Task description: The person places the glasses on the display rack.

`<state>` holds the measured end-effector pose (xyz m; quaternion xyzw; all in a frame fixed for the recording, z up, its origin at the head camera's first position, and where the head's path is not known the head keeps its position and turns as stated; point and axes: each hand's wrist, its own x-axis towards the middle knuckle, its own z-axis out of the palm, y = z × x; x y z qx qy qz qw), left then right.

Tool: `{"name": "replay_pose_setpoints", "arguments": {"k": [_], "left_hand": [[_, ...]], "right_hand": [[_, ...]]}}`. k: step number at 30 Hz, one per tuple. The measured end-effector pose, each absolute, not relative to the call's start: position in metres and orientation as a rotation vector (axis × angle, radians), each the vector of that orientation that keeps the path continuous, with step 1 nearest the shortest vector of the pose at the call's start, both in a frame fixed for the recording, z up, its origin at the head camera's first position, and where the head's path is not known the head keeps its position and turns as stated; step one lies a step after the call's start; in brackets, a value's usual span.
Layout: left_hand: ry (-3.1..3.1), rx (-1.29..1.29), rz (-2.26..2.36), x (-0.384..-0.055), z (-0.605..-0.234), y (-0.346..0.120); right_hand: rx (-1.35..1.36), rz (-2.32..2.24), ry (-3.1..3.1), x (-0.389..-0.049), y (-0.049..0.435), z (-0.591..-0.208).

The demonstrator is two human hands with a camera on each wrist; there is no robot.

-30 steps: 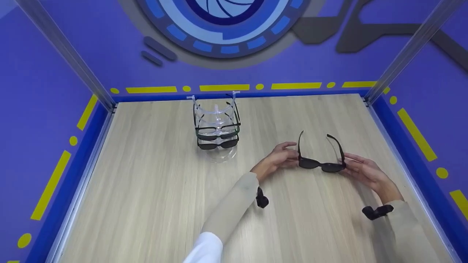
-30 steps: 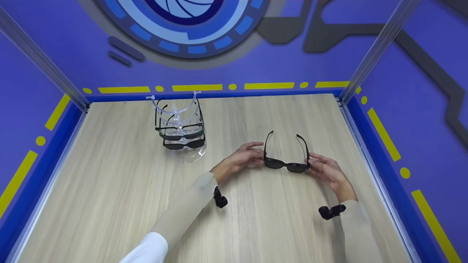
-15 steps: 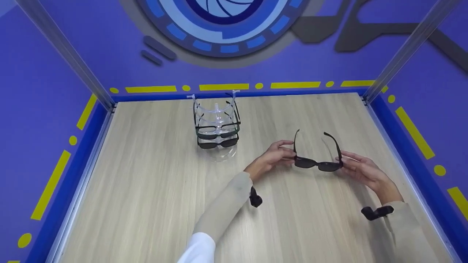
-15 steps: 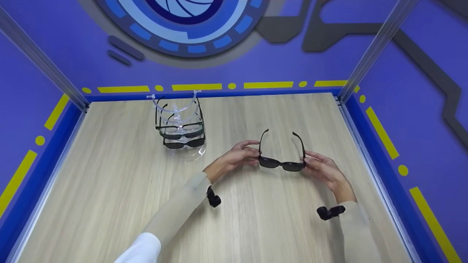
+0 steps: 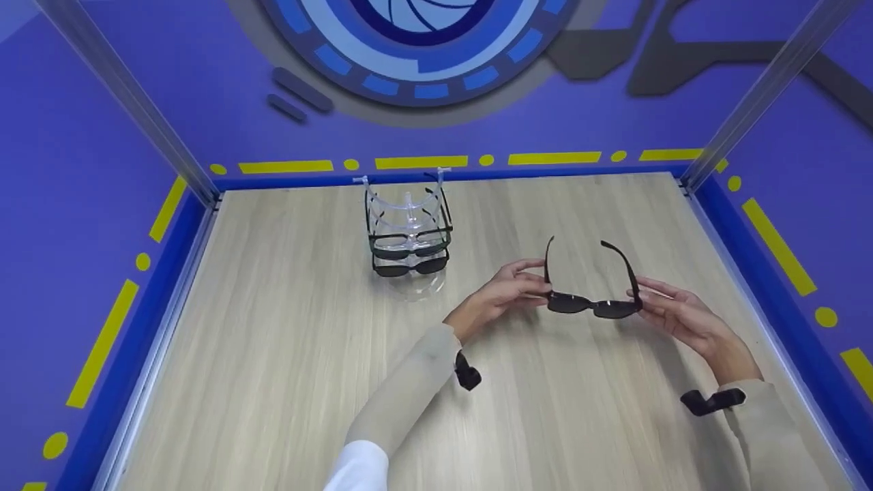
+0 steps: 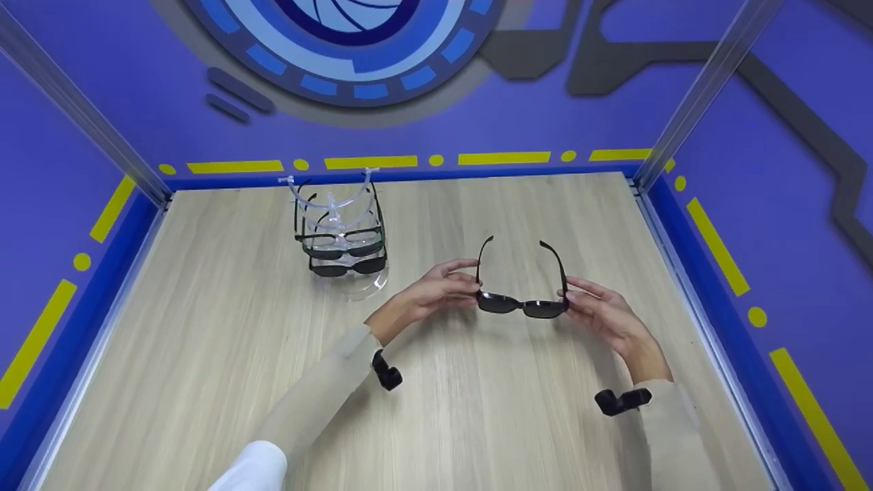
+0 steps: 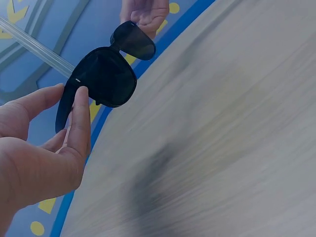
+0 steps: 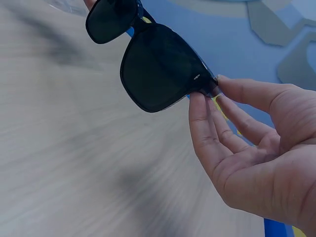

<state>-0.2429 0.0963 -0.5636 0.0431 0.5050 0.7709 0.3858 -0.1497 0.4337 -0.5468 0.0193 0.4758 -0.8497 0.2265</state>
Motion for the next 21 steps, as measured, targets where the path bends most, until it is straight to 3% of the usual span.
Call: {"name": "replay_pose_setpoints", "arguments": {"k": [21], "left_hand": [[1.360,0.151,2.012,-0.238,-0.532,0.064]], "right_hand": [[0.015,-2.334,1.389,-0.152,0.402,-0.515]]}}
